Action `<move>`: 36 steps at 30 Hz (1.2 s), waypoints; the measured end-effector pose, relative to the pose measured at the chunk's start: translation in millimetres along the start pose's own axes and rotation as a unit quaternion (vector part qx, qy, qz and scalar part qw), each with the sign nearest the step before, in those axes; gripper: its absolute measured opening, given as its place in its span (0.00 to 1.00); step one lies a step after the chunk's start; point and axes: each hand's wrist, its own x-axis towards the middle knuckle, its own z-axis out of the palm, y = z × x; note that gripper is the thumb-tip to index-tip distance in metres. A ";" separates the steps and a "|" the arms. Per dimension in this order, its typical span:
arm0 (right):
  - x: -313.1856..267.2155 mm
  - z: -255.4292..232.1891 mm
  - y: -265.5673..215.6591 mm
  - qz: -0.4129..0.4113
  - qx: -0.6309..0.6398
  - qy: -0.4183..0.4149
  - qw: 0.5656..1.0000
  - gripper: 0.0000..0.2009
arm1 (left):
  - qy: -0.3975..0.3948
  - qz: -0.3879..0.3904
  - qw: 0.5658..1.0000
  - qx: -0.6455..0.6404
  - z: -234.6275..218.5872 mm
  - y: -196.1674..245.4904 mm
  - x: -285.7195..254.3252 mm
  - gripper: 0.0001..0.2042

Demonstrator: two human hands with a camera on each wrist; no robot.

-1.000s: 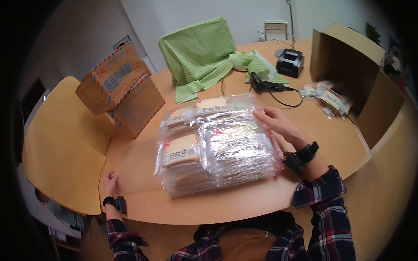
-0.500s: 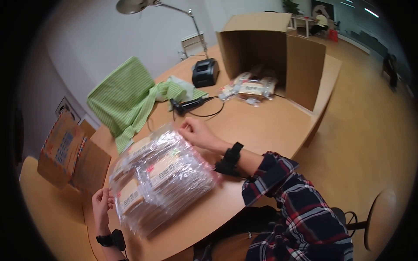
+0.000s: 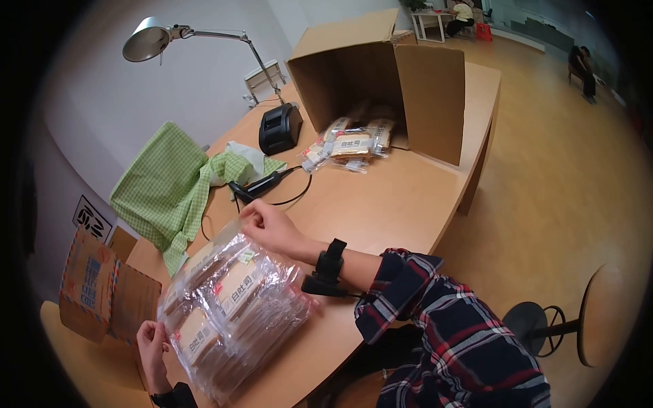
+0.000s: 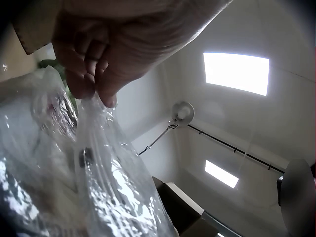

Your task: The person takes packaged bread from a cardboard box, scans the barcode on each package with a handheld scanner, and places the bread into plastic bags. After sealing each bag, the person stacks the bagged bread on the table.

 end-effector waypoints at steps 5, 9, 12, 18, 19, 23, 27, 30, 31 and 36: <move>9.5 -27.5 14.8 0.413 0.205 -0.114 0.880 0.22 | -0.088 -0.019 0.994 -0.068 14.0 16.1 2.2 0.08; 10.1 -29.0 -2.3 0.457 0.266 -0.174 0.830 0.28 | -0.173 -0.025 0.981 -0.080 17.5 47.4 8.8 0.10; 14.5 -28.3 9.1 0.398 0.290 -0.203 0.846 0.23 | -0.220 0.025 0.957 -0.185 26.0 67.6 30.0 0.18; 22.9 -64.8 19.9 0.403 0.226 -0.118 0.879 0.12 | -0.226 0.134 0.955 -0.137 64.3 130.7 114.3 0.18; 30.2 -75.6 38.3 0.403 0.226 -0.114 0.879 0.12 | -0.234 0.147 0.950 -0.146 80.2 139.1 135.0 0.18; 50.7 -134.5 37.6 0.075 0.589 -0.008 0.805 0.25 | -0.279 0.170 0.932 -0.156 167.7 221.6 185.6 0.18; 54.0 -174.1 16.1 -0.068 0.670 0.227 0.704 0.48 | -0.220 0.286 0.927 -0.098 262.1 302.1 177.7 0.18; 52.3 -168.4 14.4 -0.055 0.695 0.214 0.685 0.53 | -0.177 0.325 0.917 -0.146 314.1 311.4 184.4 0.17; 52.6 -165.0 10.1 -0.055 0.707 0.208 0.673 0.54 | -0.169 0.299 0.923 -0.175 323.6 311.4 184.4 0.15; 55.5 -157.1 0.8 -0.051 0.673 0.174 0.717 0.50 | -0.186 0.255 0.925 -0.210 311.9 298.1 179.1 0.25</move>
